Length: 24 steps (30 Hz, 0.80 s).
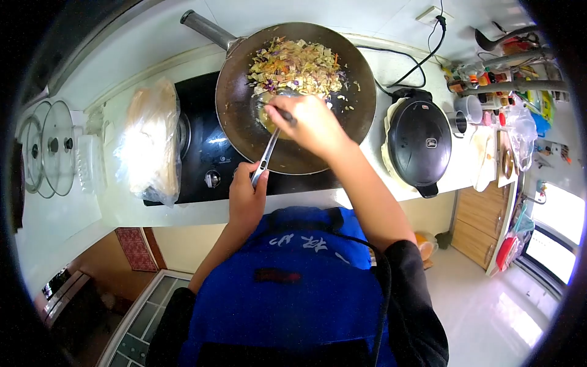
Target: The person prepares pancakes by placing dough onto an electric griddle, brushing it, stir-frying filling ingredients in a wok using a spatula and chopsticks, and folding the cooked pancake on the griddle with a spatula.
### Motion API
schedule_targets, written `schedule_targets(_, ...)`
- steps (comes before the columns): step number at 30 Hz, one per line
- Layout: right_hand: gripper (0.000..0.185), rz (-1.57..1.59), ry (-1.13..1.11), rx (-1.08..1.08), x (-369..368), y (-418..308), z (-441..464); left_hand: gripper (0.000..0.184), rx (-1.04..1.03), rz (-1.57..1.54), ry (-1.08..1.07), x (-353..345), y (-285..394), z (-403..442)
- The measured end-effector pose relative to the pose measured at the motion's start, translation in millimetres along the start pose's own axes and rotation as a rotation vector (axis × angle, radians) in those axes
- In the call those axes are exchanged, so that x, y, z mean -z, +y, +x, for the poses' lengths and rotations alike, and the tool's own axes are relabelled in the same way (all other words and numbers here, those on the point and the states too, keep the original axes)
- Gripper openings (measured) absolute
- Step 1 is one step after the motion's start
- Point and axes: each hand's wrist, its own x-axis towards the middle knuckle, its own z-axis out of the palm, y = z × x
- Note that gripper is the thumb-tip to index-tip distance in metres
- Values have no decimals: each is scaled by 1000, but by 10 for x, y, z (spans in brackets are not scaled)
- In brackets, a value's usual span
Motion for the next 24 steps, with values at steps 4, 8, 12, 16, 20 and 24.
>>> schedule_targets(4,21,-64,-170,7,218,227,228,22,-27,11,9,-12,-22,-5)
schedule_targets(8,22,63,0,-74,290,338,164,22,-61,3,21,-41,-77,-9)
schedule_targets(12,22,158,183,-281,370,288,42,22,-76,7,33,-36,-85,-12)
schedule_targets(16,21,203,351,-322,425,395,-100,23,-68,21,24,-27,-63,-11)
schedule_targets(20,26,178,392,-415,562,528,-206,23,-71,17,24,-24,-79,-21)
schedule_targets(24,28,528,433,-445,492,679,-313,23,-89,19,30,-25,-71,-8)
